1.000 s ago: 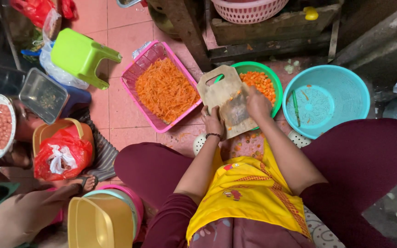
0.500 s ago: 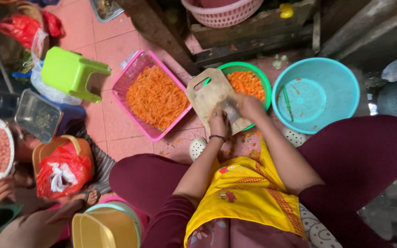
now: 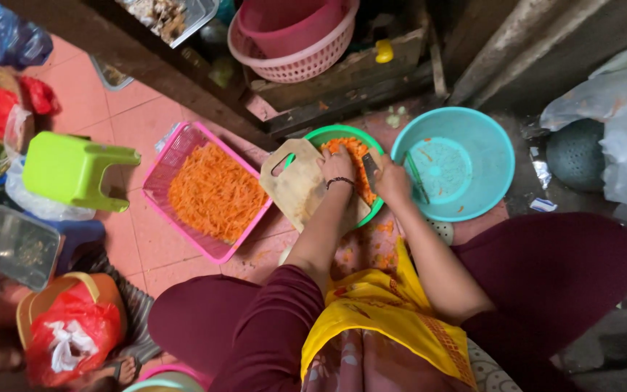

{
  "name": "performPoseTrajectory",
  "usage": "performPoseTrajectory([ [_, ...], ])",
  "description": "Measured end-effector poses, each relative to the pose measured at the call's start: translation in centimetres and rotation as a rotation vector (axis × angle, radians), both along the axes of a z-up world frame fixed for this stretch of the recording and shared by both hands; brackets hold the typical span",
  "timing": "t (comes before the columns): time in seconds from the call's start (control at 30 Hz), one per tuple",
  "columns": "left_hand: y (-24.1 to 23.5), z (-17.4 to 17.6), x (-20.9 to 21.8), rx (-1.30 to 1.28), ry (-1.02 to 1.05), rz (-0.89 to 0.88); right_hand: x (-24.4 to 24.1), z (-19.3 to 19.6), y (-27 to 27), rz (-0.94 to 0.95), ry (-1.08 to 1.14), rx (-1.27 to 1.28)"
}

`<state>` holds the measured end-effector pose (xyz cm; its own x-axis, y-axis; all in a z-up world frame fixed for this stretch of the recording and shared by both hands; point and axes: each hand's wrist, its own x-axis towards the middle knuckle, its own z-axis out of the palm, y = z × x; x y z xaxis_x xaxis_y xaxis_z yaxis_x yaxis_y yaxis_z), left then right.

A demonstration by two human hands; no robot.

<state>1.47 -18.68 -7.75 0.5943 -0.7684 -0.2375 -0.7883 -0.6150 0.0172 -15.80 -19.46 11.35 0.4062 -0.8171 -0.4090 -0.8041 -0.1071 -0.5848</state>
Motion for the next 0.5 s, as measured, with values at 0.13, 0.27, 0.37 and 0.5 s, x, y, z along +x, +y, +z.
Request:
performPoseTrajectory([
  [0.13, -0.1, -0.5, -0.2, -0.054, 0.075, 0.126, 0.1, -3.3, -1.4, -0.04, 0.032, 0.045],
  [0.27, 0.4, 1.7, 0.8, -0.121, 0.234, 0.182, 0.3, -2.9, -2.0, -0.066, 0.056, 0.05],
  [0.37, 4.1, 8.4, 0.6, -0.438, 0.524, 0.245, 0.2, -2.9, -1.4, -0.051, 0.029, 0.027],
  [0.5, 11.3, 13.3, 0.3, -0.762, 0.764, 0.362, 1.4, 3.1, 1.4, 0.071, -0.06, 0.006],
])
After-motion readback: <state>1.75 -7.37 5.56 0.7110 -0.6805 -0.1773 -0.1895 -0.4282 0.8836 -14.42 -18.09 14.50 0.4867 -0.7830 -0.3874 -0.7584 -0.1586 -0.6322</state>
